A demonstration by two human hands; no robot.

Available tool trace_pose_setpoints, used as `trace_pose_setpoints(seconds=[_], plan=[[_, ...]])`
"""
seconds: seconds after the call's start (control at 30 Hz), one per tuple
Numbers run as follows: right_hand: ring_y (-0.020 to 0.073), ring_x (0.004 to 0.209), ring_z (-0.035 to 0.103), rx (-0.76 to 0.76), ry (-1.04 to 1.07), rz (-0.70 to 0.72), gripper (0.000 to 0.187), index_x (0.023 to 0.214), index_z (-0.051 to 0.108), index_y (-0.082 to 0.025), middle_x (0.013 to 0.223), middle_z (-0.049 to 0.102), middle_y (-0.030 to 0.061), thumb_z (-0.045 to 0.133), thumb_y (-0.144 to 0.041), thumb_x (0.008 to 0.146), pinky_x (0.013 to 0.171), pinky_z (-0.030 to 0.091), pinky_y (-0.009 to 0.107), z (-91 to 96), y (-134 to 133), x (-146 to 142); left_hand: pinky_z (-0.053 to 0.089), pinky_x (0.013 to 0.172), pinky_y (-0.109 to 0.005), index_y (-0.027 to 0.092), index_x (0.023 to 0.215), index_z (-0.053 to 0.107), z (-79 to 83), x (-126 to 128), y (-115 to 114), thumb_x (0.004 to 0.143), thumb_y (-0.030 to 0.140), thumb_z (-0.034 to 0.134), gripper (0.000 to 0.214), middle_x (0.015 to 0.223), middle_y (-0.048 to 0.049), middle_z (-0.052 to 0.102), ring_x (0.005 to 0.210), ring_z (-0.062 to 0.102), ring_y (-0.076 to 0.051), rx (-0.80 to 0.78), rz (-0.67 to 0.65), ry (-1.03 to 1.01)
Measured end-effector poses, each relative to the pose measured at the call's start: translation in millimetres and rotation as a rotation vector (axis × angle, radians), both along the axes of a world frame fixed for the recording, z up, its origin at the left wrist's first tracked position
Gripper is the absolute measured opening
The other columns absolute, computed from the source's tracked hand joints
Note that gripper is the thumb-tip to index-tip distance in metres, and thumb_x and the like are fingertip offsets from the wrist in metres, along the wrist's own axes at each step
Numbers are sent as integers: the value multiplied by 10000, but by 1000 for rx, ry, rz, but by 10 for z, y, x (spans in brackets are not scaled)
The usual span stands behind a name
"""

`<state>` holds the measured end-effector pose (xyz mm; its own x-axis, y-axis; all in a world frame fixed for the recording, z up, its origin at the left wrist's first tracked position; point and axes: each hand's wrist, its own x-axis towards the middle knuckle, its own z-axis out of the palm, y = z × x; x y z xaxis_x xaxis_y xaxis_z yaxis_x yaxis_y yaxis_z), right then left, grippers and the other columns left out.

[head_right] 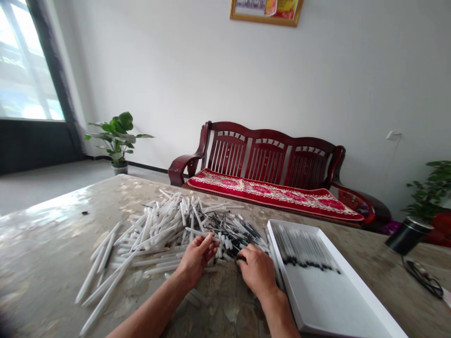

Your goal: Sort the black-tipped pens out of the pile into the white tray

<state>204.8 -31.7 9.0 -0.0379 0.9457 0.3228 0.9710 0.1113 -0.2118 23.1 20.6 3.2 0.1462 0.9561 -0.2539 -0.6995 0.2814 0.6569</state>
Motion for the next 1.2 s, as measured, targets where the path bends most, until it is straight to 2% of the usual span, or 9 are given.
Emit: trace_pose_setpoints(seconds=[0.2, 0.4, 0.5, 0.63, 0.73, 0.9, 1.2], plan=[[189, 905, 651, -78, -66, 3, 158, 892, 735, -297, 914, 685, 6, 622, -213, 819, 747, 429, 258, 120, -49, -131, 540, 538, -199, 150, 797, 644, -48, 16, -2, 537, 278, 902, 387, 655, 10, 682, 610, 682, -126, 43, 4, 22], [210, 911, 657, -28, -22, 0, 168, 884, 737, -280, 910, 693, 26, 614, -185, 820, 749, 446, 266, 36, -30, -172, 538, 542, -207, 150, 791, 653, -69, 20, -5, 452, 339, 926, 474, 654, 6, 698, 614, 678, -131, 66, -7, 38], [216, 896, 671, 48, 166, -17, 174, 892, 732, -272, 918, 717, 31, 591, -192, 828, 754, 470, 278, -64, 24, -182, 538, 550, -211, 148, 783, 654, -54, 15, -11, 437, 340, 929, 482, 663, -2, 708, 620, 681, -135, 66, -9, 41], [220, 860, 698, 117, 633, -17, 173, 923, 728, -237, 915, 757, 47, 596, -279, 821, 790, 511, 297, -176, 108, -254, 539, 559, -215, 149, 773, 651, -43, 13, -7, 426, 331, 929, 481, 668, -6, 715, 630, 685, -140, 62, -6, 33], [229, 848, 708, 128, 858, -10, 197, 907, 734, -222, 895, 767, 52, 617, -333, 794, 782, 530, 303, -206, 140, -326, 540, 572, -215, 153, 773, 649, -52, 16, 1, 439, 307, 923, 459, 669, 3, 715, 631, 686, -136, 64, -8, 22], [240, 866, 711, 166, 956, -38, 221, 886, 751, -215, 904, 773, 61, 627, -353, 766, 789, 539, 313, -189, 148, -383, 539, 588, -218, 148, 775, 651, -68, 29, -14, 450, 301, 917, 447, 686, -13, 725, 641, 685, -137, 69, -45, 31], [234, 848, 718, 176, 935, -27, 218, 878, 762, -228, 890, 777, 52, 618, -348, 767, 768, 550, 298, -160, 132, -412, 548, 612, -228, 148, 760, 663, -68, 61, -50, 458, 308, 917, 426, 695, -25, 728, 641, 680, -137, 81, -81, 21]])
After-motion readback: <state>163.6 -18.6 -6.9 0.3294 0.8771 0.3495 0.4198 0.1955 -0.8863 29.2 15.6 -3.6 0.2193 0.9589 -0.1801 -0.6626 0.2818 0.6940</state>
